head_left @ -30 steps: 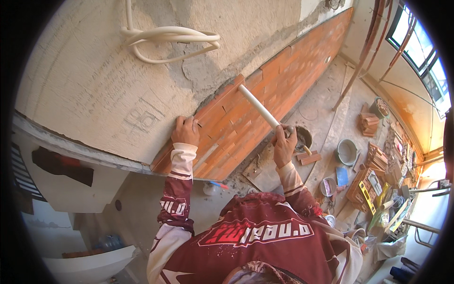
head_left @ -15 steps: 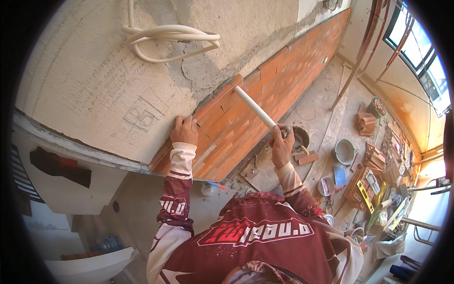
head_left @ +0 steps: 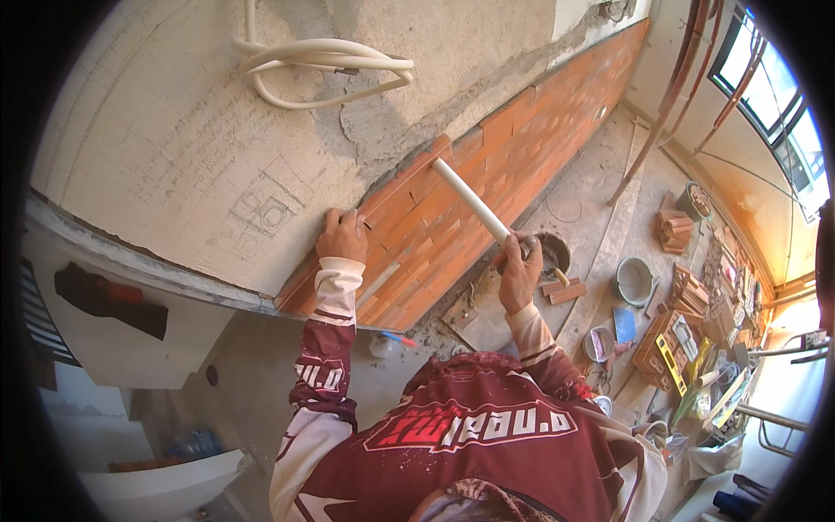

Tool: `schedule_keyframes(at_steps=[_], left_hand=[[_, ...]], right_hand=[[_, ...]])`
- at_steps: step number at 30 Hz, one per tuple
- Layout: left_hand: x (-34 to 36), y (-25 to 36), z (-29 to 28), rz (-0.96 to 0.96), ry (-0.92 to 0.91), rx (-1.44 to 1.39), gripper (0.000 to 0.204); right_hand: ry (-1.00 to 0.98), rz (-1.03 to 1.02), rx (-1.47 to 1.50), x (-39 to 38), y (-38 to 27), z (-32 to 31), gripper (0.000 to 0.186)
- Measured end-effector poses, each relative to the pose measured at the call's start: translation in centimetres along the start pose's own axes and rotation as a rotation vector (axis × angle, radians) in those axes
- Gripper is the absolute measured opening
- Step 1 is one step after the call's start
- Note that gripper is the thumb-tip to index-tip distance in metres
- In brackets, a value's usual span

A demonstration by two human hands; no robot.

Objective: The person applies cement to rectangular terracotta tiles using a trowel and places them onto a wall. They use a white PVC pipe to tap the tiles into position and ensure alignment.

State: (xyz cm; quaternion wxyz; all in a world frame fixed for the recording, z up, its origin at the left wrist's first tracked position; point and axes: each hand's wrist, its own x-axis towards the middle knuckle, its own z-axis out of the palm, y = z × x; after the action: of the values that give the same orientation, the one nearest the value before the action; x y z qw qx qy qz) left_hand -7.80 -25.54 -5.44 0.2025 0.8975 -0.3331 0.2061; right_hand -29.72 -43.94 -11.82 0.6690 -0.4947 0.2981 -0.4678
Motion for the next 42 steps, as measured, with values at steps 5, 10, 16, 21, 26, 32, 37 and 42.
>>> schedule_keyframes(at_steps=[5,10,16,21,26,32,37,42], left_hand=[[-0.1,-0.1,-0.1,0.000,0.017,0.000,0.015],[-0.1,-0.6,0.9,0.034,0.038,0.030,0.012],[0.0,0.0,0.0,0.006,-0.002,0.024,0.018],[0.0,-0.2,0.2,0.004,0.000,0.032,0.019],[0.2,0.1,-0.1,0.001,-0.016,0.032,0.019],[0.0,-0.8,0.8,0.033,0.028,0.012,0.014],[-0.1,-0.4,0.5,0.016,0.012,0.019,0.014],[0.0,-0.2,0.4,0.034,0.021,0.012,0.014]], right_hand=[[-0.030,0.039,0.062,-1.5,0.6,0.1,0.017],[-0.001,0.027,0.067,-2.3,1.8,0.4,0.017],[-0.029,0.023,0.004,-3.4,2.2,0.4,0.017],[-0.068,0.113,0.056,-4.5,1.7,0.5,0.014],[-0.102,0.145,0.025,-4.5,1.5,0.4,0.015],[-0.122,0.152,0.075,-4.9,1.2,0.9,0.013],[-0.119,0.154,0.056,-5.1,1.4,0.6,0.011],[-0.111,0.148,0.065,-5.4,1.5,0.6,0.011]])
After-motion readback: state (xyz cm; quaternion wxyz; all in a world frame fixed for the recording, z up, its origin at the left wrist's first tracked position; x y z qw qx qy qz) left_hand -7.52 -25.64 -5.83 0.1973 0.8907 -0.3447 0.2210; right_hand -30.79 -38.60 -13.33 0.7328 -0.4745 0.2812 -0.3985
